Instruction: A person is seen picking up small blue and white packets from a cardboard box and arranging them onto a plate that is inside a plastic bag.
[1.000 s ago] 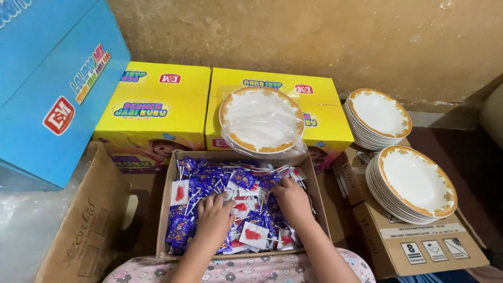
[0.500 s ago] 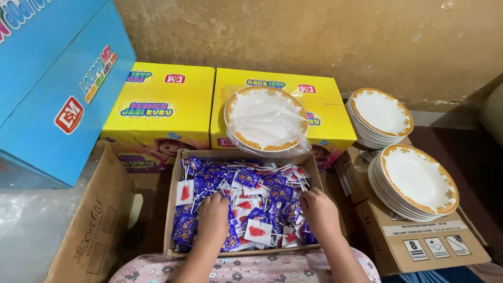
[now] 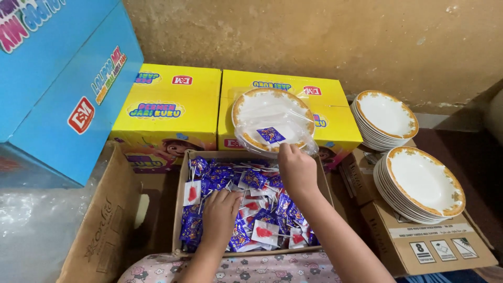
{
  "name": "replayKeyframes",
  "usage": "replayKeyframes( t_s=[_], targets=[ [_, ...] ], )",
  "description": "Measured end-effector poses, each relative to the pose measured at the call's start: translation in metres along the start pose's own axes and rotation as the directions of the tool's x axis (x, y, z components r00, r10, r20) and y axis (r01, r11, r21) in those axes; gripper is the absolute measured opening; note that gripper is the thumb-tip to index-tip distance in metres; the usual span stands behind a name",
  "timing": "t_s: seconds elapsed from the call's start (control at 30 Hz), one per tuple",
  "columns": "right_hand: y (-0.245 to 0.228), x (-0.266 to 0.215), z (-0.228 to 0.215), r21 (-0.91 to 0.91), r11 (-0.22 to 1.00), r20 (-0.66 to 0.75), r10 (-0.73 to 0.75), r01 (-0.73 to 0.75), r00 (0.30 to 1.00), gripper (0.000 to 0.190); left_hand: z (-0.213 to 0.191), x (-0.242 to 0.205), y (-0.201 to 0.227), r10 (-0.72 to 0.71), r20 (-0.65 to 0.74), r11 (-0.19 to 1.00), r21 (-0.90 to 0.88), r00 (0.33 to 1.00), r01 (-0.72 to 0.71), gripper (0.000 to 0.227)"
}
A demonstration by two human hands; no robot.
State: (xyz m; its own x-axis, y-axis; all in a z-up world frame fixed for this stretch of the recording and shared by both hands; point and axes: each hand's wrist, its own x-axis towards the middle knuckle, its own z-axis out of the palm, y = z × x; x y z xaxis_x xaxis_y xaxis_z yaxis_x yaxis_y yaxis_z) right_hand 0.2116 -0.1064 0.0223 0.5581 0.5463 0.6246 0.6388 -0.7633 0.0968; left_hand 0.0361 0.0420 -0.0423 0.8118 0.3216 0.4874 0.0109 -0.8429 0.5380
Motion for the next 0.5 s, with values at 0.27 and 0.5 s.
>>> replayKeyframes(
  t_s=[0.27, 0.5],
  targets=[
    [-0.011, 0.065, 0.044, -0.038, 0.995, 0.296, 0.094, -0.087, 0.950, 0.025, 0.005, -0.002, -0.005, -0.022, 0.012, 0.998, -0.060, 1.000, 0.022, 0.019],
    [-0.024, 0.122, 0.010, -0.138, 0.847, 0.809, 0.395, -0.513, 0.434, 0.026, 0.002, -0.001, -0.002, 0.027, -0.033, 0.997, -0.076, 0.999, -0.029, 0.018]
  ],
)
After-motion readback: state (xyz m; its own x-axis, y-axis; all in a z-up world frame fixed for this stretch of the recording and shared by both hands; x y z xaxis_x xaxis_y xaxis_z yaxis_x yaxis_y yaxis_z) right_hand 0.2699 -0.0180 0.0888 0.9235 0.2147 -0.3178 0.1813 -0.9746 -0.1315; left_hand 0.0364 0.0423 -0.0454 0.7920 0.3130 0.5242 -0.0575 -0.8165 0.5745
